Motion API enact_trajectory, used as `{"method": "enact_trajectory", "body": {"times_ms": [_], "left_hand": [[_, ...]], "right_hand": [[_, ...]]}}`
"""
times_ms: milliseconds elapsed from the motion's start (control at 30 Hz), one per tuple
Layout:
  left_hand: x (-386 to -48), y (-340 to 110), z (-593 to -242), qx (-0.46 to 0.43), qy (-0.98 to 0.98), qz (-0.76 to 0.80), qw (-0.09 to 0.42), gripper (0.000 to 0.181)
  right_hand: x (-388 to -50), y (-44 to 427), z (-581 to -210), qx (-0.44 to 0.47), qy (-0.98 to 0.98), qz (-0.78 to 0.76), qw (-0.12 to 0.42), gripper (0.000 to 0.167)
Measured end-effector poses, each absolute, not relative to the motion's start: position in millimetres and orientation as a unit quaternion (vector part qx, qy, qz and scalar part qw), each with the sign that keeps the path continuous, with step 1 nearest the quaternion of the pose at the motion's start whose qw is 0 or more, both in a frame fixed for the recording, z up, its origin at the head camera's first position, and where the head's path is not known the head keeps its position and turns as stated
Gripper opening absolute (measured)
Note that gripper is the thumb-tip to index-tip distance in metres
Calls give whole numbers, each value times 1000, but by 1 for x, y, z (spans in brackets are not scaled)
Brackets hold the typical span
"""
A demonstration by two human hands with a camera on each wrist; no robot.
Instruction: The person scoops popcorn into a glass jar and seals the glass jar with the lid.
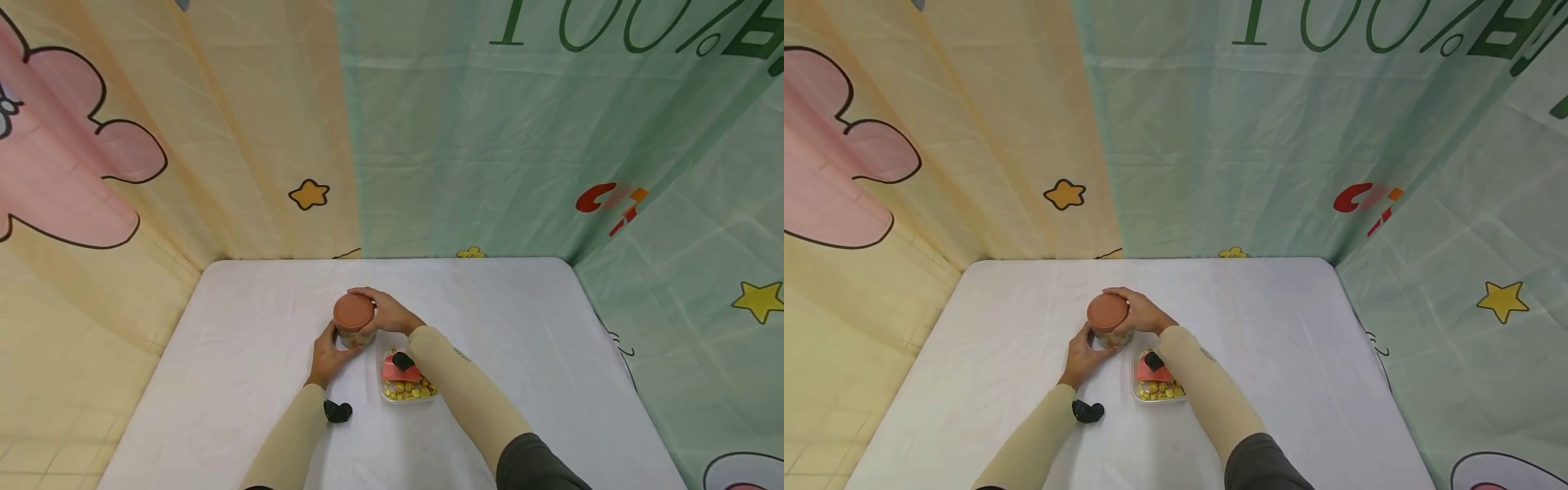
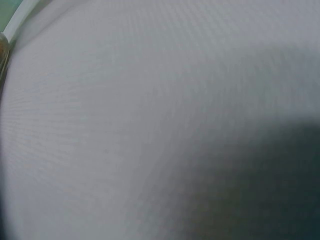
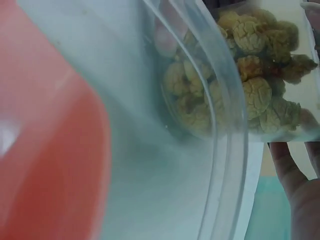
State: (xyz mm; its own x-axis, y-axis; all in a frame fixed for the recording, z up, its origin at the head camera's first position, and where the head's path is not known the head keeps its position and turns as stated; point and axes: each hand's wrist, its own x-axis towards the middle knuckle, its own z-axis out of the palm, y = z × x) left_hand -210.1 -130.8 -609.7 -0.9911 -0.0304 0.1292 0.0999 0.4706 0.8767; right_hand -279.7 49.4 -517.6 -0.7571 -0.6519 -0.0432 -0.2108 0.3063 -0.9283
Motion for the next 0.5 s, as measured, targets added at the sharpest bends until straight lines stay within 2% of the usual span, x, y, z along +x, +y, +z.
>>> {"method": "enact_trajectory", "body": {"times_ms": [267, 500], "left_hand": [[-210, -131, -607, -24, -851, -521, 62, 86], [-209, -131, -604, -14, -854, -518, 45, 87]], "right_hand": [[-278, 45, -518, -249, 802, -516, 170, 88], [-279, 45, -521, -272, 778, -528, 207, 96]]}}
